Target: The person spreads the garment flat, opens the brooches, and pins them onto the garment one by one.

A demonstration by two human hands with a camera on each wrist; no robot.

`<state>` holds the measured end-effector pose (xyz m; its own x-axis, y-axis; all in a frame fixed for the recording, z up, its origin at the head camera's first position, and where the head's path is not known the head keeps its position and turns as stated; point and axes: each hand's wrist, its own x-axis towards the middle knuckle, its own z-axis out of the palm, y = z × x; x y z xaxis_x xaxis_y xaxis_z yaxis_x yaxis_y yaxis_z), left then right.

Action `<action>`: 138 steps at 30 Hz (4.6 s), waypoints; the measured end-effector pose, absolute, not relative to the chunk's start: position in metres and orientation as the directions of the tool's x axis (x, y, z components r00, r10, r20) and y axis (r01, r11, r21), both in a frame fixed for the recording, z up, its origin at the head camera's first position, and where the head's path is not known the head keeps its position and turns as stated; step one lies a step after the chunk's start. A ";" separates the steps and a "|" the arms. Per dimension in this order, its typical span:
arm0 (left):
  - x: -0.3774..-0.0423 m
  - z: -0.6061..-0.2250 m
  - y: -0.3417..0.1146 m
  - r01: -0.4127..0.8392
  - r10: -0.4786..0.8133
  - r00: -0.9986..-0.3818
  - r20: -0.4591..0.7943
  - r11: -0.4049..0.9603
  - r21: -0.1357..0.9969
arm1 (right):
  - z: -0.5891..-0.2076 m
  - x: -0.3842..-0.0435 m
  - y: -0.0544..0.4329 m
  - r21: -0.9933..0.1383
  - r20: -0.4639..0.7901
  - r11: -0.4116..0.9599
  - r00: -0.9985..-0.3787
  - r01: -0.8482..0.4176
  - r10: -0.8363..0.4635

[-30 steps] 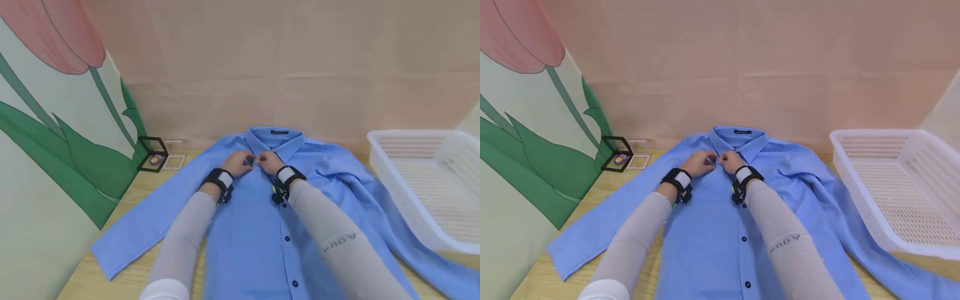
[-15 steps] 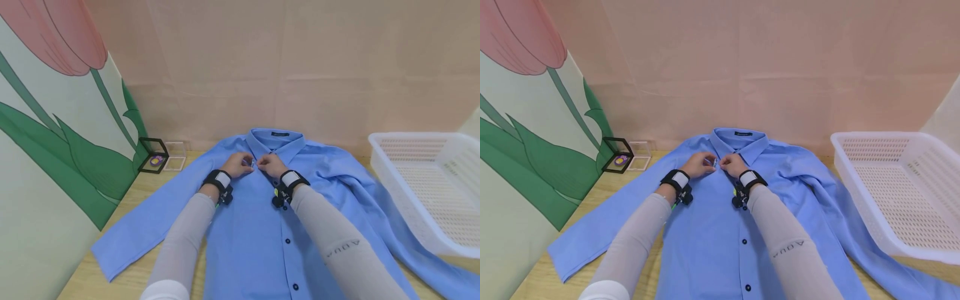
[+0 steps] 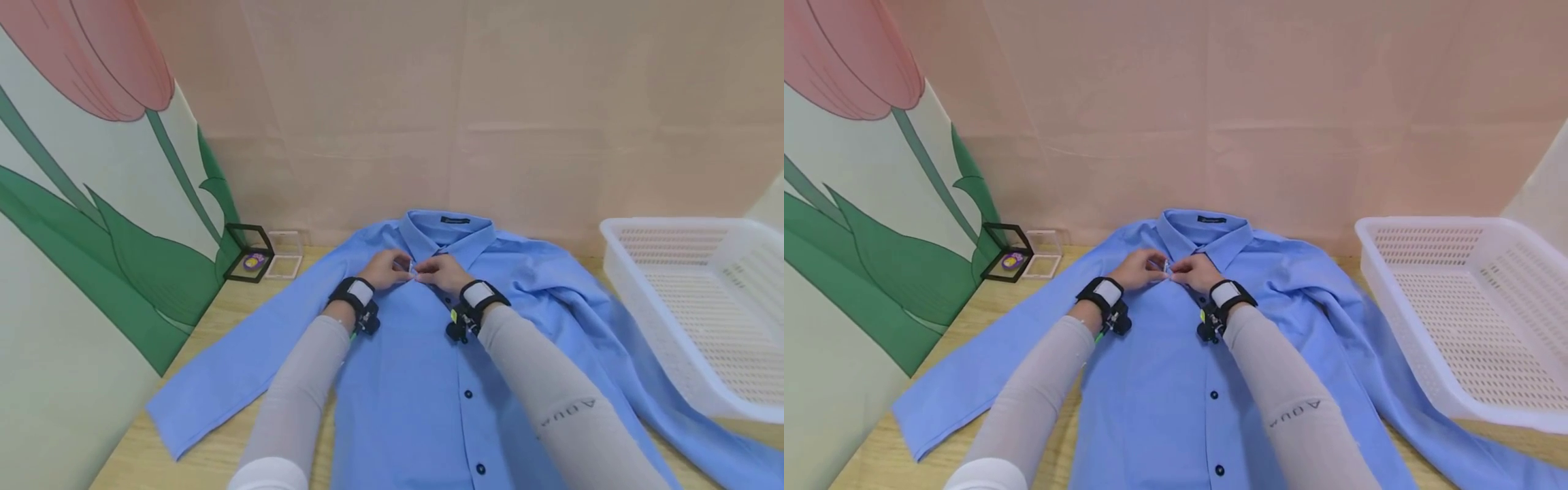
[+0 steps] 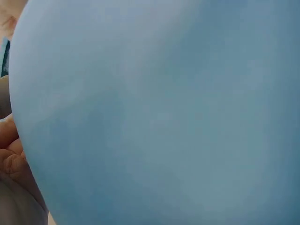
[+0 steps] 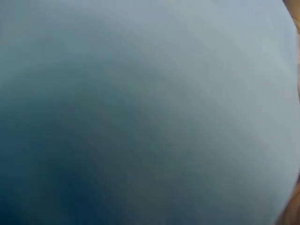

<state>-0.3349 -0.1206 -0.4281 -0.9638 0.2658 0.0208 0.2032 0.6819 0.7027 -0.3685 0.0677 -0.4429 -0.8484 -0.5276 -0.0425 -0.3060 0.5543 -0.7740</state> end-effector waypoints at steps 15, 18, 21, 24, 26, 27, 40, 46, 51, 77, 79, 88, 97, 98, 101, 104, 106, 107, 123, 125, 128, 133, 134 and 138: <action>-0.333 -0.428 -0.122 0.199 0.279 -0.960 0.025 0.617 0.762 | -0.440 -0.366 0.062 -0.734 0.014 0.578 -0.858 -0.357 -0.513; -0.330 -0.425 -0.122 0.204 0.291 -0.956 0.024 0.607 0.768 | -0.440 -0.366 0.061 -0.726 0.026 0.581 -0.858 -0.369 -0.513; -0.328 -0.423 -0.122 0.210 0.302 -0.953 0.027 0.595 0.775 | -0.438 -0.365 0.060 -0.701 0.033 0.601 -0.859 -0.384 -0.511; -0.328 -0.424 -0.123 0.210 0.309 -0.951 0.023 0.589 0.781 | -0.437 -0.365 0.058 -0.681 0.023 0.625 -0.863 -0.383 -0.504; -0.327 -0.425 -0.123 0.204 0.312 -0.950 0.015 0.584 0.785 | -0.438 -0.365 0.058 -0.672 0.012 0.636 -0.864 -0.380 -0.503; -0.327 -0.425 -0.123 0.201 0.314 -0.949 0.010 0.581 0.789 | -0.438 -0.364 0.057 -0.668 0.009 0.640 -0.864 -0.379 -0.503; -0.325 -0.422 -0.126 0.196 0.341 -0.940 0.004 0.533 0.823 | -0.447 -0.381 0.067 -0.694 0.025 0.576 -0.813 -0.432 -0.581; -0.323 -0.419 -0.129 0.200 0.328 -0.944 0.025 0.510 0.837 | -0.441 -0.381 0.069 -0.808 -0.046 0.496 -0.806 -0.317 -0.590; -0.325 -0.417 -0.129 0.227 0.341 -0.939 0.052 0.498 0.837 | -0.432 -0.376 0.068 -0.834 -0.082 0.494 -0.830 -0.246 -0.551; -0.327 -0.425 -0.128 0.259 0.299 -0.948 0.111 0.518 0.815 | -0.424 -0.358 0.050 -0.671 -0.067 0.661 -0.861 -0.335 -0.505; -0.326 -0.426 -0.127 0.264 0.300 -0.947 0.116 0.520 0.812 | -0.424 -0.356 0.048 -0.677 -0.082 0.661 -0.859 -0.324 -0.505; -0.324 -0.424 -0.125 0.286 0.307 -0.943 0.130 0.541 0.791 | -0.432 -0.360 0.050 -0.725 -0.124 0.639 -0.863 -0.258 -0.490; -0.324 -0.431 -0.127 0.283 0.329 -0.937 0.118 0.518 0.807 | -0.426 -0.356 0.059 -0.722 -0.130 0.628 -0.834 -0.291 -0.536; -0.324 -0.430 -0.126 0.274 0.328 -0.939 0.107 0.520 0.809 | -0.424 -0.356 0.061 -0.706 -0.115 0.632 -0.828 -0.320 -0.549; -0.325 -0.426 -0.124 0.269 0.330 -0.939 0.094 0.541 0.797 | -0.420 -0.358 0.067 -0.679 -0.071 0.611 -0.792 -0.407 -0.606; -0.327 -0.421 -0.121 0.295 0.334 -0.937 0.105 0.592 0.750 | -0.415 -0.361 0.076 -0.620 -0.047 0.628 -0.776 -0.471 -0.629; -0.329 -0.419 -0.120 0.308 0.332 -0.937 0.109 0.636 0.708 | -0.412 -0.361 0.083 -0.552 -0.062 0.676 -0.784 -0.488 -0.617; -0.330 -0.417 -0.119 0.308 0.327 -0.939 0.108 0.658 0.687 | -0.410 -0.361 0.087 -0.500 -0.073 0.710 -0.793 -0.496 -0.605; -0.331 -0.417 -0.108 0.263 0.273 -0.962 0.026 0.892 0.369 | -0.410 -0.354 0.121 -0.139 -0.478 0.937 -0.807 -0.321 -0.347; -0.330 -0.418 -0.108 0.253 0.266 -0.964 0.011 0.901 0.352 | -0.413 -0.357 0.123 -0.149 -0.487 0.943 -0.808 -0.298 -0.333; -0.328 -0.421 -0.109 0.248 0.267 -0.963 -0.022 0.918 0.310 | -0.416 -0.360 0.124 -0.160 -0.495 0.945 -0.805 -0.284 -0.326; -0.328 -0.426 -0.116 0.250 0.283 -0.956 -0.079 0.925 0.287 | -0.417 -0.361 0.127 -0.181 -0.495 0.941 -0.801 -0.285 -0.337; -0.327 -0.427 -0.117 0.244 0.283 -0.954 -0.098 0.924 0.294 | -0.418 -0.361 0.127 -0.181 -0.492 0.940 -0.801 -0.289 -0.341; -0.328 -0.431 -0.127 0.232 0.290 -0.937 -0.194 0.933 0.274 | -0.419 -0.361 0.131 -0.191 -0.481 0.933 -0.800 -0.305 -0.359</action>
